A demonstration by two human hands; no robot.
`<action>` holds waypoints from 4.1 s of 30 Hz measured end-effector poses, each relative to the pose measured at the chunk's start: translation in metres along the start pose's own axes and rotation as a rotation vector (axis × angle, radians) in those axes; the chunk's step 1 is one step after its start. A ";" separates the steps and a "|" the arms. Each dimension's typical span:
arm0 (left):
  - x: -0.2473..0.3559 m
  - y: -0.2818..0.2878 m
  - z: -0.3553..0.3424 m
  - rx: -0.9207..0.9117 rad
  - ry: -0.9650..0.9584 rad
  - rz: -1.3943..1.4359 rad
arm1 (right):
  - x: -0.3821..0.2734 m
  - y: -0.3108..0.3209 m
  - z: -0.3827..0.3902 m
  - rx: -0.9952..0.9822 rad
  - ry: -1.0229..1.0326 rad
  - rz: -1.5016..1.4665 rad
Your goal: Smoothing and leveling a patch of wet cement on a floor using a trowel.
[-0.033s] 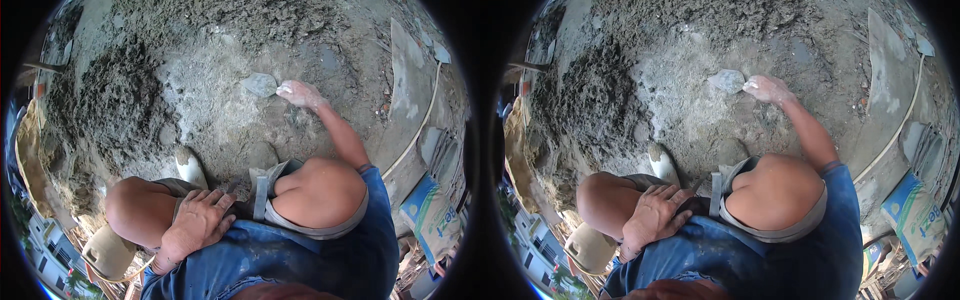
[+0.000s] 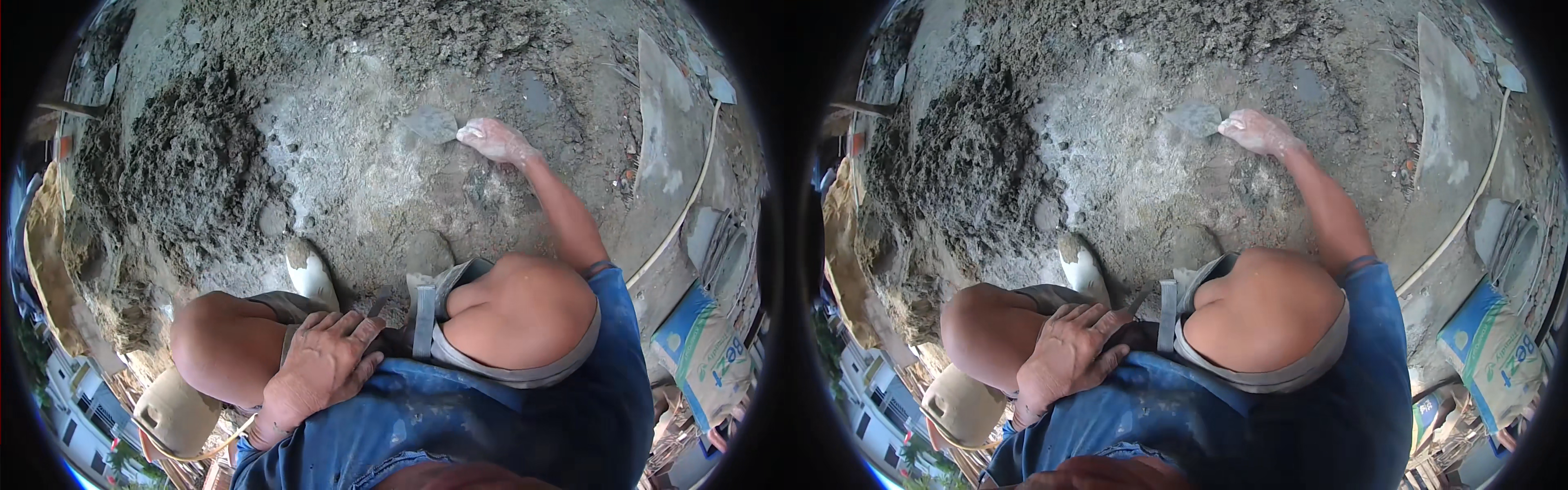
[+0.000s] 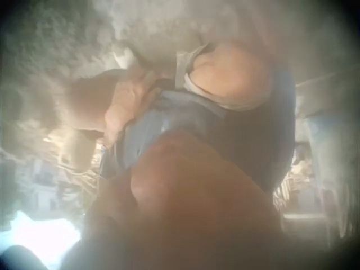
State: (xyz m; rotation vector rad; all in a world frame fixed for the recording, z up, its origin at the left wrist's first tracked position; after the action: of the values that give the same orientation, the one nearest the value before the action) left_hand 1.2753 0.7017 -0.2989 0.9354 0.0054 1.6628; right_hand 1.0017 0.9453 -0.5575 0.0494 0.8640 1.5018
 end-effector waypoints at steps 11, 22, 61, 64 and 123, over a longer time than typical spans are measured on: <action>-0.006 -0.003 0.011 0.001 0.070 0.094 | -0.065 -0.088 -0.002 -0.422 0.292 0.194; -0.005 -0.004 0.016 -0.005 0.115 0.105 | -0.102 -0.127 0.011 -0.413 0.237 0.112; -0.053 -0.041 0.052 0.263 0.327 0.216 | -0.133 -0.078 -0.021 -0.085 0.330 -0.090; -0.054 -0.046 0.040 0.150 0.299 0.218 | -0.092 -0.156 0.003 -0.426 0.420 0.068; -0.043 -0.018 0.024 0.109 0.297 0.208 | 0.045 0.007 0.077 -0.296 -0.012 -0.085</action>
State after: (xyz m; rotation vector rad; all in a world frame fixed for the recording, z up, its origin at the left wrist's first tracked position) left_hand 1.3039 0.6611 -0.3151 0.7823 0.2080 1.9994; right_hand 1.0291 1.0215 -0.5199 -0.1939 0.6199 1.5333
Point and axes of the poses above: each hand's wrist, its own z-axis away from the middle knuckle, its own y-axis out of the back of the hand, x = y × z, the point moved 5 cm from there along -z, towards the middle knuckle, and after that the axes turned 10 degrees about -x, right-handed, at the moved point
